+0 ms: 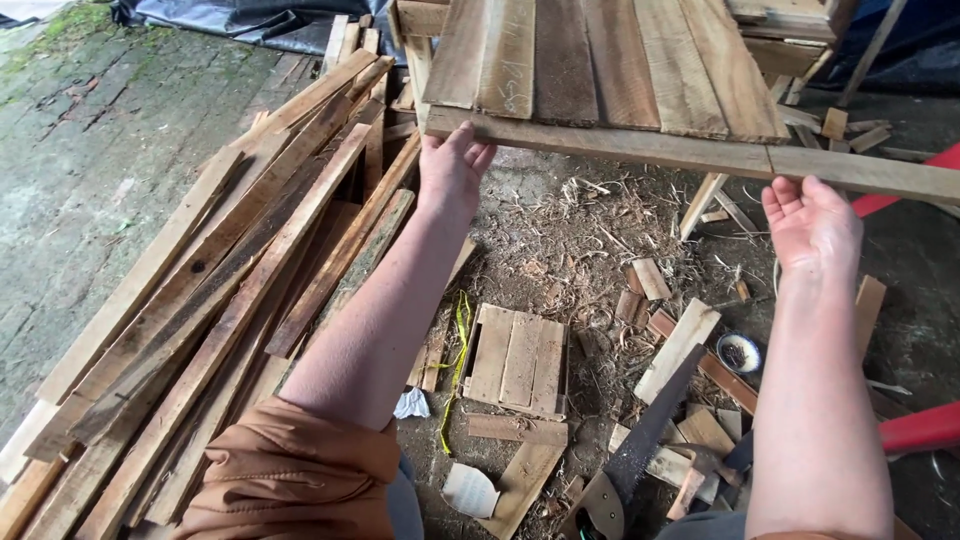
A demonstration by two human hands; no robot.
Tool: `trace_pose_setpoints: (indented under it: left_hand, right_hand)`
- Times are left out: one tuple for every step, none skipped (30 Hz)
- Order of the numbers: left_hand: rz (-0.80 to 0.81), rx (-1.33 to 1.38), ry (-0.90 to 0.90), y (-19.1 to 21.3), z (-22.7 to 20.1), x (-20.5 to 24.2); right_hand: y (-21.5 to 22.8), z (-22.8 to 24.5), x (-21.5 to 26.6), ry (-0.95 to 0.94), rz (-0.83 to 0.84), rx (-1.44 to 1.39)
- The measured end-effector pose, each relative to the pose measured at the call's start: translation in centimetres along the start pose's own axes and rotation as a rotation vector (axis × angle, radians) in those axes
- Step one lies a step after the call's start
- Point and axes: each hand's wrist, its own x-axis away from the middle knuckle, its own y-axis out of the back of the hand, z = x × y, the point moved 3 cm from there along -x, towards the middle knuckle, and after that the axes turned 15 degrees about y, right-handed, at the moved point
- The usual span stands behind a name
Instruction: The person measures a wooden plank with a tape measure, marks it, and cuts it with a hand saw. They then place the cut piece onto a wooden structure and pick up another plank to measure and cut.
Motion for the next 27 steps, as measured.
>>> trace_pose_setpoints:
  left_hand:
    - [-0.004,0.003,-0.007,0.0,0.0,0.0]
    - [-0.005,0.016,0.004,0.0,0.1,-0.1]
    - [-0.004,0.03,0.018,-0.2,0.3,-0.2]
    - [-0.005,0.032,0.015,-0.2,0.3,0.0]
    - [0.004,0.014,0.016,-0.4,0.4,0.2]
    - [0.014,-0.004,0.017,-0.5,0.5,0.4]
    - [0.011,-0.002,0.017,-0.5,0.6,0.3]
    - [0.015,-0.006,0.015,-0.5,0.7,0.2]
    - [0.019,-0.01,0.011,-0.5,0.7,0.0]
    - [0.017,-0.009,0.009,-0.6,0.7,0.1]
    - [0.01,-0.002,0.015,-0.7,0.8,0.2]
    - [0.004,0.005,0.021,-0.8,0.8,0.2]
    - [0.001,0.007,0.017,-1.1,0.7,0.7]
    - [-0.009,0.016,0.029,-1.4,0.7,1.2]
    - [-0.02,0.026,0.041,-1.6,0.7,1.6]
    - [-0.023,0.029,0.036,-1.8,0.6,2.0]
    - [-0.031,0.025,0.045,-2.0,0.5,2.4]
    - [-0.039,0.021,0.055,-2.2,0.5,2.9]
    - [-0.041,0.021,0.052,-1.9,0.7,2.1]
    - [-0.027,0.043,0.048,-1.5,0.9,1.4]
    - [-0.013,0.066,0.041,-1.1,1.0,0.7]
    - [-0.016,0.067,0.036,-1.0,1.1,0.6]
    - [-0.006,0.037,0.039,-1.0,1.2,0.4]
    - [0.004,0.007,0.041,-1.0,1.3,0.2]
    - [0.004,0.008,0.041,-0.9,1.3,0.1]
    - [0.018,0.012,0.041,-0.9,1.3,0.0]
    - [0.031,0.015,0.044,-0.9,1.5,-0.1]
  right_hand:
    - [-0.2,0.0,0.1,-0.005,0.006,-0.001]
    - [-0.3,0.0,0.2,0.001,-0.001,0.006]
    - [-0.2,0.3,0.3,0.01,-0.01,0.013]
    - [-0.2,0.2,0.1,0.008,-0.007,0.013]
    - [0.0,0.2,0.0,0.014,0.001,0.019]
    - [0.1,0.2,0.0,0.021,0.009,0.026]
    - [0.3,0.1,-0.2,0.019,0.009,0.028]
    - [0.4,0.1,-0.3,0.025,0.006,0.029]
    - [0.5,0.0,-0.5,0.031,0.003,0.029]
    - [0.5,0.0,-0.6,0.029,0.005,0.03]
    - [0.5,0.0,-0.7,0.031,0.009,0.014]
    - [0.5,-0.1,-0.8,0.033,0.014,-0.001]
    - [0.3,0.0,-0.5,0.029,0.018,-0.001]
    - [0.1,0.1,-0.2,0.057,0.009,0.012]
    - [-0.1,0.2,0.1,0.085,0.001,0.026]
    - [-0.1,0.1,-0.1,0.08,0.006,0.027]
    - [-0.1,0.1,-0.1,0.085,0.005,0.022]
    - [0.0,0.0,-0.1,0.091,0.004,0.018]
    - [0.1,0.1,-0.1,0.088,0.006,0.018]
    - [0.1,0.2,-0.2,0.08,0.006,0.007]
    - [0.1,0.2,-0.2,0.071,0.007,-0.003]
    - [0.1,0.1,-0.2,0.067,0.011,-0.004]
    - [0.1,0.1,-0.2,0.075,0.009,0.0]
    - [0.2,0.1,-0.3,0.083,0.007,0.004]
    - [0.1,0.1,-0.3,0.083,0.008,0.004]
    - [0.1,0.1,-0.3,0.083,0.008,0.003]
    - [0.2,0.2,-0.3,0.082,0.006,0.002]
